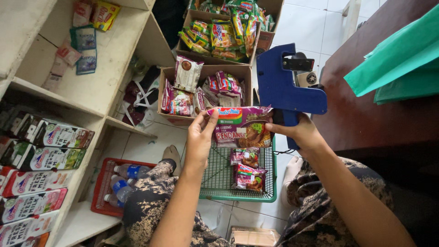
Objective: The person picks up noodle packets from a box and place them into a green basket while holding a blue tape dispenser.
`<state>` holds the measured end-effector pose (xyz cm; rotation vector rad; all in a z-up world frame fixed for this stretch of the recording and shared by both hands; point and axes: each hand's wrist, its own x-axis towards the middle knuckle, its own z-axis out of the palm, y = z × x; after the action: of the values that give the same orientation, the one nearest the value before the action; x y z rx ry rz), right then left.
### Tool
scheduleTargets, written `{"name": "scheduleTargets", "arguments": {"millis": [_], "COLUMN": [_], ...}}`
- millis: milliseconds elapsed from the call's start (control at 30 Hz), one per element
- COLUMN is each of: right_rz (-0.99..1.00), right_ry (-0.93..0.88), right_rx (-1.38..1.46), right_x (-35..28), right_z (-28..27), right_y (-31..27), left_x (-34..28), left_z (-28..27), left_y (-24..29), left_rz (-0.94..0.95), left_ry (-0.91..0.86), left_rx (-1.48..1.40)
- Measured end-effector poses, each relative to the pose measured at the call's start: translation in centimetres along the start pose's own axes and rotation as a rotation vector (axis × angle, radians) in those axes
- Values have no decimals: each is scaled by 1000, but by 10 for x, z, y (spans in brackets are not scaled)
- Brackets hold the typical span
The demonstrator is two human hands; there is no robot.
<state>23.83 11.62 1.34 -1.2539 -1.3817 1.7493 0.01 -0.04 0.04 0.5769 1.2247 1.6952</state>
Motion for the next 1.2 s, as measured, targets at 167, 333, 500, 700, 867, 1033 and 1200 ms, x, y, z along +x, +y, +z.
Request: {"name": "scheduleTargets", "arguments": {"millis": [167, 333, 500, 700, 867, 1033, 1200], "right_rz": [56, 48, -3, -24, -57, -18, -34], "right_ry": [8, -1, -13, 51, 43, 78, 47], "right_rx": [117, 194, 184, 141, 210, 197, 254], "right_x": [0, 1, 1, -4, -2, 2, 2], "right_z": [-4, -8, -9, -6, -7, -13, -11], "right_y": [5, 11, 7, -4, -2, -1, -1], "left_x": [-1, -1, 2, 0, -7, 0, 3], "left_z": [2, 3, -2, -4, 6, -1, -6], "left_y": [4, 5, 1, 6, 17, 10, -7], "left_rz": [-32, -76, -170, 137, 114, -25, -13], "left_ry": [13, -31, 116, 193, 312, 16, 21], "left_rx": [5, -89, -112, 368, 730, 94, 31]}}
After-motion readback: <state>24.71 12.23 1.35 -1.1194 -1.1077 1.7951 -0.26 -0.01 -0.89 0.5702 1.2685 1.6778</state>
